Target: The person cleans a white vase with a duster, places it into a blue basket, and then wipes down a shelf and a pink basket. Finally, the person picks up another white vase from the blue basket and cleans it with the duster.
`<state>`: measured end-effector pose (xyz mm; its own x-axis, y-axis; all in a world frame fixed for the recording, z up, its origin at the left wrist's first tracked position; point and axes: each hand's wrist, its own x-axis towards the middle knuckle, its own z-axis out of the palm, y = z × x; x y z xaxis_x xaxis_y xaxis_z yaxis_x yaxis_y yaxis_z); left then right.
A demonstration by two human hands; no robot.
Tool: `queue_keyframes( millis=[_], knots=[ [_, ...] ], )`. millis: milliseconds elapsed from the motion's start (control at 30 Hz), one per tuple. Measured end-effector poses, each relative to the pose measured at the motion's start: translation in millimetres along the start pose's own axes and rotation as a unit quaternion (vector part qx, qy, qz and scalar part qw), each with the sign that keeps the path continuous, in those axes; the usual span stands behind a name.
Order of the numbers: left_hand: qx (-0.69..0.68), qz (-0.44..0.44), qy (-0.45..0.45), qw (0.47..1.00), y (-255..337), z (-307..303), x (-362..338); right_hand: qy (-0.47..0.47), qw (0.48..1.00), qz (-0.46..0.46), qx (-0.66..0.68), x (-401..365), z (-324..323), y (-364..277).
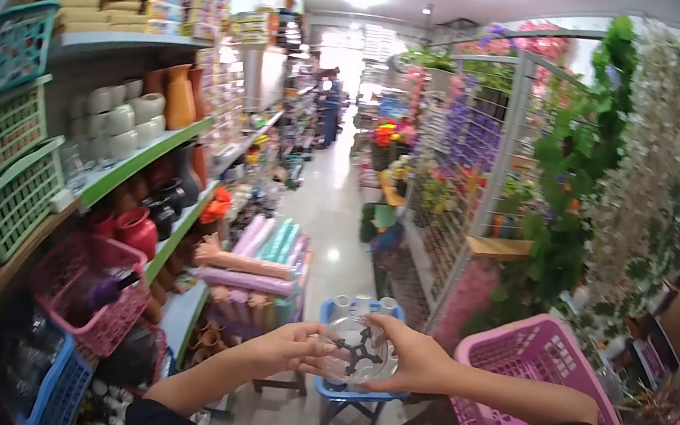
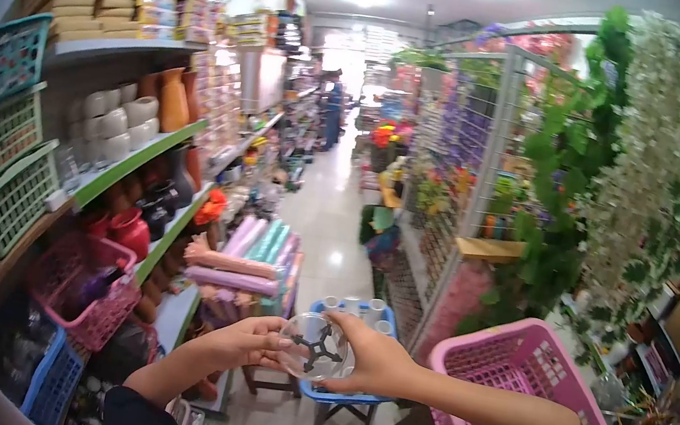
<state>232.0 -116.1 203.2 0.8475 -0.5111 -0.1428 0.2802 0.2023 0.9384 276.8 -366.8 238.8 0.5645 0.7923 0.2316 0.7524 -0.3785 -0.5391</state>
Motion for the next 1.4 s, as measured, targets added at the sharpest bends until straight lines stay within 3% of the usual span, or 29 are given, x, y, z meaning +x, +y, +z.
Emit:
queue_keyframes(
  millis=[233, 300, 367, 700, 833, 900, 1033, 1133, 1200, 1233, 1300, 1400],
  knots=[
    [-0.037, 0.057, 0.190, 0.979, -17.4, -25.5, -117.0, -0.107, 0.981, -0.163, 0.005, 85.5, 52.0, -48.0],
    [-0.035, 0.074, 0.249, 0.965, -17.9, -27.9, -149.8, -0.169, 0.974, -0.150, 0.014, 110.3, 66.1, -67.9],
    [-0.039, 0.085, 0.288, 0.953, -24.8, -39.1, -181.3, -0.156, 0.957, -0.243, 0.015, 138.9, 91.2, -79.5],
    [-0.094, 0.197, 0.474, 0.853, -54.4, -64.1, -323.4, -0.300, 0.872, -0.385, 0.038, 255.2, 206.4, -187.2],
    [-0.097, 0.214, 0.557, 0.796, -72.9, -72.1, -364.6, -0.326, 0.788, -0.519, 0.062, 303.6, 260.0, -222.7],
    [-0.094, 0.222, 0.580, 0.778, -77.1, -73.0, -381.9, -0.280, 0.741, -0.610, -0.012, 325.4, 274.7, -240.0],
    [-0.087, 0.273, 0.635, 0.717, -84.8, -72.7, -398.5, -0.263, 0.729, -0.606, -0.182, 369.3, 315.5, -258.0],
    [-0.090, 0.283, 0.649, 0.701, -92.8, -75.6, -411.0, -0.256, 0.750, -0.547, -0.268, 398.7, 352.0, -253.7],
    [-0.089, 0.283, 0.656, 0.694, -96.9, -77.2, -417.4, -0.267, 0.764, -0.459, -0.368, 411.4, 363.8, -250.5],
    [-0.095, 0.293, 0.651, 0.694, -98.7, -78.0, -419.3, -0.266, 0.762, -0.462, -0.367, 413.6, 362.2, -250.5],
    [-0.099, 0.304, 0.646, 0.693, -101.0, -78.8, -421.2, -0.307, 0.762, -0.370, -0.434, 415.4, 354.8, -249.7],
    [-0.109, 0.316, 0.653, 0.680, -105.8, -79.3, -419.4, -0.319, 0.749, -0.385, -0.435, 426.5, 356.9, -240.2]
  ],
)
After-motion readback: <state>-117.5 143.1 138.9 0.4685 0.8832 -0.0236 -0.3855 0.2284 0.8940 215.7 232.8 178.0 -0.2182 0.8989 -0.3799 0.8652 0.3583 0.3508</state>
